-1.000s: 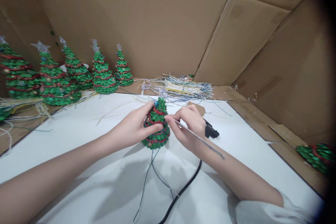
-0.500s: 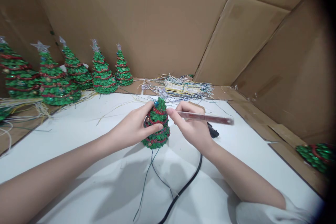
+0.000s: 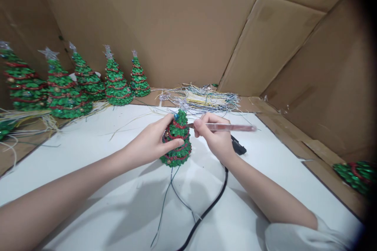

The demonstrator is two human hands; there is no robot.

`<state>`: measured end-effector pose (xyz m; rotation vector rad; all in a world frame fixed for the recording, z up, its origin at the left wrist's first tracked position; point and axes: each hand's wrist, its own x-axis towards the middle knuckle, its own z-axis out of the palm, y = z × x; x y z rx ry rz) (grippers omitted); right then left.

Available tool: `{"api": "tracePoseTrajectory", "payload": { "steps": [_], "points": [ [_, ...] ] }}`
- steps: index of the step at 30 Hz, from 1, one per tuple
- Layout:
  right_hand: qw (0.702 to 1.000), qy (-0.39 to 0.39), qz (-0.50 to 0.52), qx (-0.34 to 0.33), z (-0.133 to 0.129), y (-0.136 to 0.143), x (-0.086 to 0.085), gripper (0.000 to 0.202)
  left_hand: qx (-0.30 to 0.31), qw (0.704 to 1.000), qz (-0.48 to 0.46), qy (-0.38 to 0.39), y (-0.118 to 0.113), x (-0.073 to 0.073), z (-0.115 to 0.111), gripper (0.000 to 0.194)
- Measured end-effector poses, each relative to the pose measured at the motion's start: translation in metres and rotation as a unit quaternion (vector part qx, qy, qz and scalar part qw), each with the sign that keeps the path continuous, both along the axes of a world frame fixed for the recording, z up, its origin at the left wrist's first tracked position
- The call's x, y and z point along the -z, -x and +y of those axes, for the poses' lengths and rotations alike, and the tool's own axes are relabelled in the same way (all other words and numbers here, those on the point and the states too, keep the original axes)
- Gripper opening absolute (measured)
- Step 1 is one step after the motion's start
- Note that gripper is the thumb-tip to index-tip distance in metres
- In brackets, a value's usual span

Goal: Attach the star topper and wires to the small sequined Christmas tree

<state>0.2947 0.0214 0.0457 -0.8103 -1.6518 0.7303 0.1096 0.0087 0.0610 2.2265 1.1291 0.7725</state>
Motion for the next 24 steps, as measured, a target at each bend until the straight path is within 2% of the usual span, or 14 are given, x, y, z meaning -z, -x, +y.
{"api": "tracePoseTrajectory", "payload": {
  "steps": [3,8,15,24],
  "points": [
    [0.986,-0.118,-0.081,0.083,-0.0015,-0.0013,0.0030,0.030,-0.005,1.000,0.006,-0.003,0.0003,0.0008,0.0002,0.021],
    [0.954,-0.260,-0.118,0.094,-0.0019,0.0008,0.0069,0.024,-0.002,1.000,0.013,-0.002,0.0007,0.0011,0.0009,0.020],
    [0.919,-0.352,-0.147,0.103,-0.0023,-0.0005,0.0073,0.018,-0.008,1.000,0.023,-0.014,-0.0007,-0.0006,0.0014,0.021],
    [0.885,-0.400,-0.200,0.132,-0.0023,0.0007,0.0093,0.017,-0.012,0.999,0.023,-0.018,-0.0003,-0.0001,0.0008,0.022]
  ]
}}
